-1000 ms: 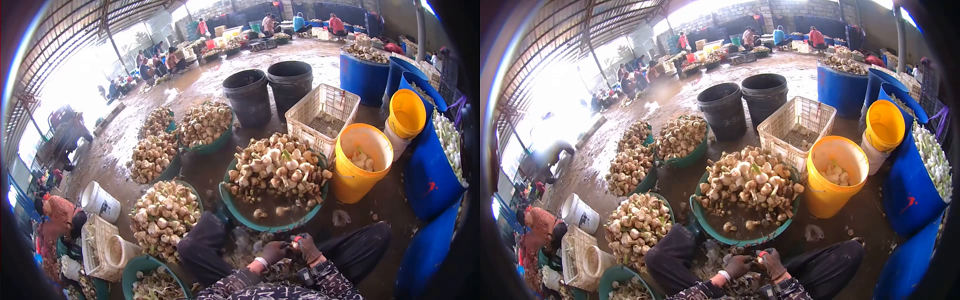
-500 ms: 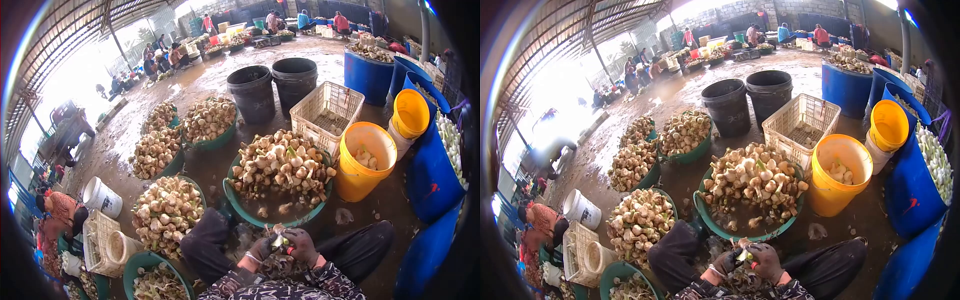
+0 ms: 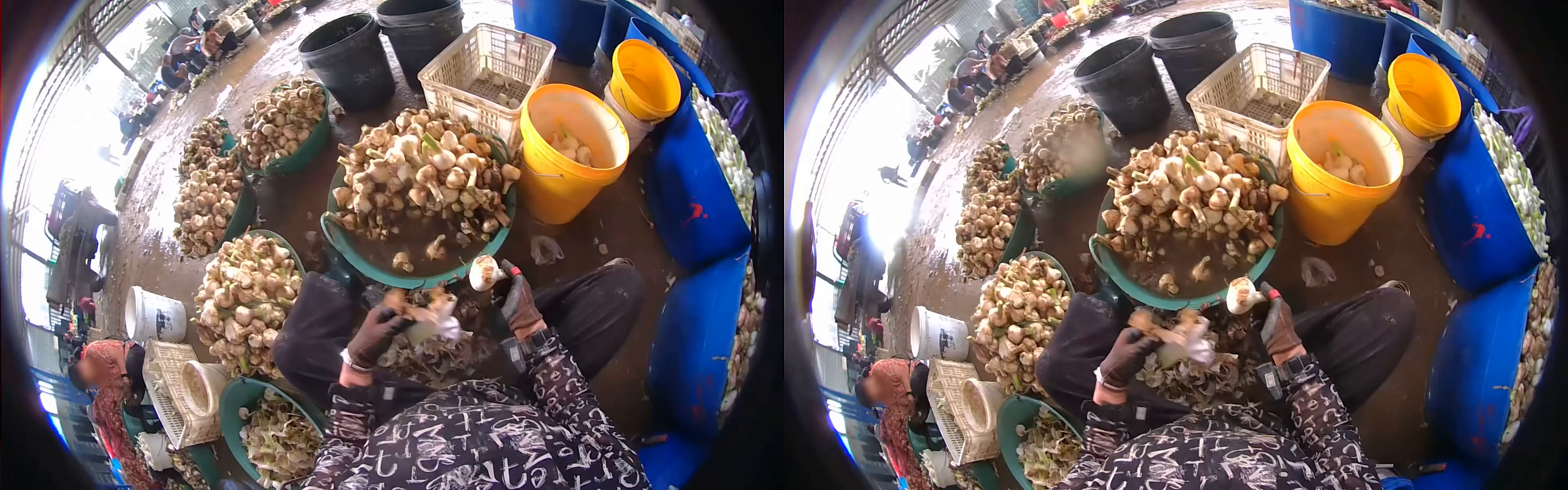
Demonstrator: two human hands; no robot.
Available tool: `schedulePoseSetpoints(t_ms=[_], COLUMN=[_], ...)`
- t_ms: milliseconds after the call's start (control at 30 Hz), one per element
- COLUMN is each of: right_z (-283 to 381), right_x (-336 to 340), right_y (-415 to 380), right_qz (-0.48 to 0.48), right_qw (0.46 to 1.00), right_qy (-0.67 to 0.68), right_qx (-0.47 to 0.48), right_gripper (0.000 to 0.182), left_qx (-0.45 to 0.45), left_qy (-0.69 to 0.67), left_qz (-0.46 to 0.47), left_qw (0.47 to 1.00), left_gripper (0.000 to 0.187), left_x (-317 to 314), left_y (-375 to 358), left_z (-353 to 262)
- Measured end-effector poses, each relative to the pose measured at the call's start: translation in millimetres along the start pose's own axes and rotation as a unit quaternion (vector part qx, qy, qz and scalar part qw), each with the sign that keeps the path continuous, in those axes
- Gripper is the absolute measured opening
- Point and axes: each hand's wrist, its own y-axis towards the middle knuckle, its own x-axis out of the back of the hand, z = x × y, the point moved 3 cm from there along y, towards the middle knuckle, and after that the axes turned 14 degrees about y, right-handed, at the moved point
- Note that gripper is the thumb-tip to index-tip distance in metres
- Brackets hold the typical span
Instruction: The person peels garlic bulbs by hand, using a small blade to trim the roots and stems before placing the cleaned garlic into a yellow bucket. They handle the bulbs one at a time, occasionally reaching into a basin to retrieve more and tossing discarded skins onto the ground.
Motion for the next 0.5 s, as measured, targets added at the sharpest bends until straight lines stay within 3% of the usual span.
schedulePoseSetpoints(t_ms=[33, 67, 100, 133, 167, 200, 233, 267, 333, 400, 500], right_z=[14, 13, 15, 18, 18, 20, 19, 15, 10, 5, 5], right_x=[-28, -35, -42, -53, -60, -68, -73, -73, -74, -64, -67], right_y=[-13, -16, -15, -15, -19, -28, -34, -35, -37, -38, -37], right_qz=[-0.040, -0.040, 0.002, 0.045, 0.046, 0.077, 0.109, 0.127, 0.121, 0.100, 0.137], right_qw=[0.978, 0.978, 0.994, 0.999, 0.999, 0.995, 0.983, 0.965, 0.964, 0.952, 0.953], right_qy=[0.146, 0.147, 0.078, 0.010, 0.013, -0.067, -0.149, -0.229, -0.238, -0.289, -0.269], right_qx=[-0.140, -0.142, -0.078, -0.011, -0.012, -0.014, -0.017, 0.020, 0.022, -0.016, 0.009], right_gripper=[0.025, 0.025, 0.023, 0.021, 0.021, 0.022, 0.022, 0.025, 0.026, 0.029, 0.029], left_qx=[-0.020, 0.034, 0.089, -0.019, -0.017, -0.048, -0.077, -0.076, -0.090, -0.093, -0.062], left_qy=[0.183, 0.388, 0.573, 0.545, 0.547, 0.321, 0.070, 0.067, 0.280, 0.292, 0.265], left_qz=[0.028, 0.010, -0.011, -0.115, -0.115, -0.096, -0.075, -0.077, -0.124, -0.141, -0.150], left_qw=[0.982, 0.921, 0.815, 0.831, 0.829, 0.941, 0.992, 0.992, 0.948, 0.942, 0.950], left_gripper=[0.033, 0.045, 0.059, 0.082, 0.082, 0.081, 0.080, 0.080, 0.079, 0.075, 0.068], left_x=[-4, -12, -21, -27, -34, -46, -56, -64, -70, -78, -81], left_y=[9, 12, 13, 18, 29, 40, 47, 53, 62, 60, 56], left_z=[2, -9, -19, -19, -13, -13, -12, -10, -14, -19, -17])
